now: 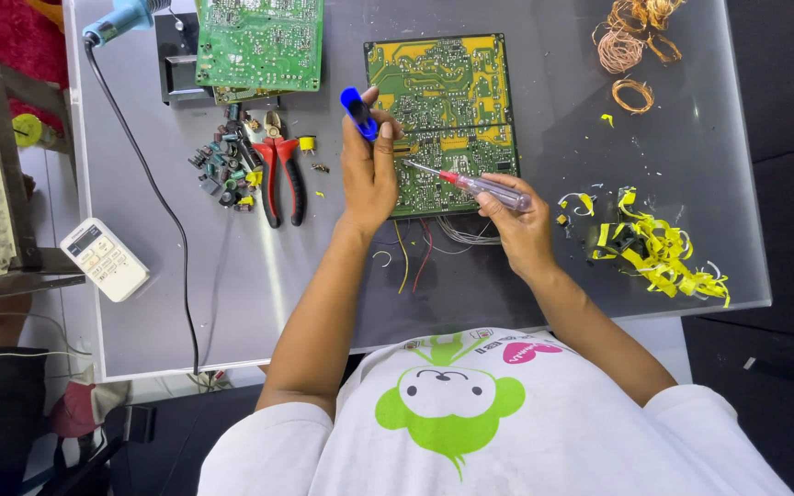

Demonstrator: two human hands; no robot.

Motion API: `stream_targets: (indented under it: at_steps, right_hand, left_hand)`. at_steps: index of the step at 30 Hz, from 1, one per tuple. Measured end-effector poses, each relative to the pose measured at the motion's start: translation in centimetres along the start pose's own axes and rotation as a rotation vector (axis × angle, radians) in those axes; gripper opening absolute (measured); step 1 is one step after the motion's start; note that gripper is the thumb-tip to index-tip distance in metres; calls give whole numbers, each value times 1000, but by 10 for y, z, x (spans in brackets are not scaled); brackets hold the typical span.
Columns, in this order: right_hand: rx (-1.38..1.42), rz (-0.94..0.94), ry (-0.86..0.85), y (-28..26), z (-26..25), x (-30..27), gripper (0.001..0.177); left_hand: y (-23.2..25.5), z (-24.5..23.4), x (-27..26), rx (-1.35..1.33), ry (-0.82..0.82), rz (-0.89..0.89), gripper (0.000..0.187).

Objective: The person uses a soldering iron and a desoldering pump to work on a green circuit board placed on a metal table. They repeatedly apply heat to specific points on the board and use the pump to remove solder or components. The workspace includes various tools and electronic parts scattered around the board.

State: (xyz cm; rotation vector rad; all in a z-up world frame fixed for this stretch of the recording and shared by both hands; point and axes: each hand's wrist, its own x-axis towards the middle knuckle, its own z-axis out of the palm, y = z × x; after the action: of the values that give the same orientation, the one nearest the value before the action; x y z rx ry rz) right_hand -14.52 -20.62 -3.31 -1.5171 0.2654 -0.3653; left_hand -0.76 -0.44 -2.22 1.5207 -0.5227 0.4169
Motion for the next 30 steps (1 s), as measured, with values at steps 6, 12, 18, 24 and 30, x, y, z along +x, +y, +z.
stream_targets:
  at_steps: [6, 12, 18, 24, 30]
  right_hand:
    - [6, 96, -65, -4, -10, 1, 32]
    - [-1, 85, -58, -5, -11, 3, 31]
    - [-12, 94, -67, -8, -13, 2, 32]
    - [9, 97, -76, -10, -12, 0, 32]
    - [-6, 117, -80, -10, -13, 1, 33]
  left_hand:
    - [21, -6, 4, -214, 34, -164, 39]
    - [40, -14, 24, -548, 199, -210, 73]
    - [43, -14, 33, -598, 343, -466, 53]
    - [37, -9, 30, -497, 351, -309, 29]
    - [29, 1, 27, -521, 465, -280, 32]
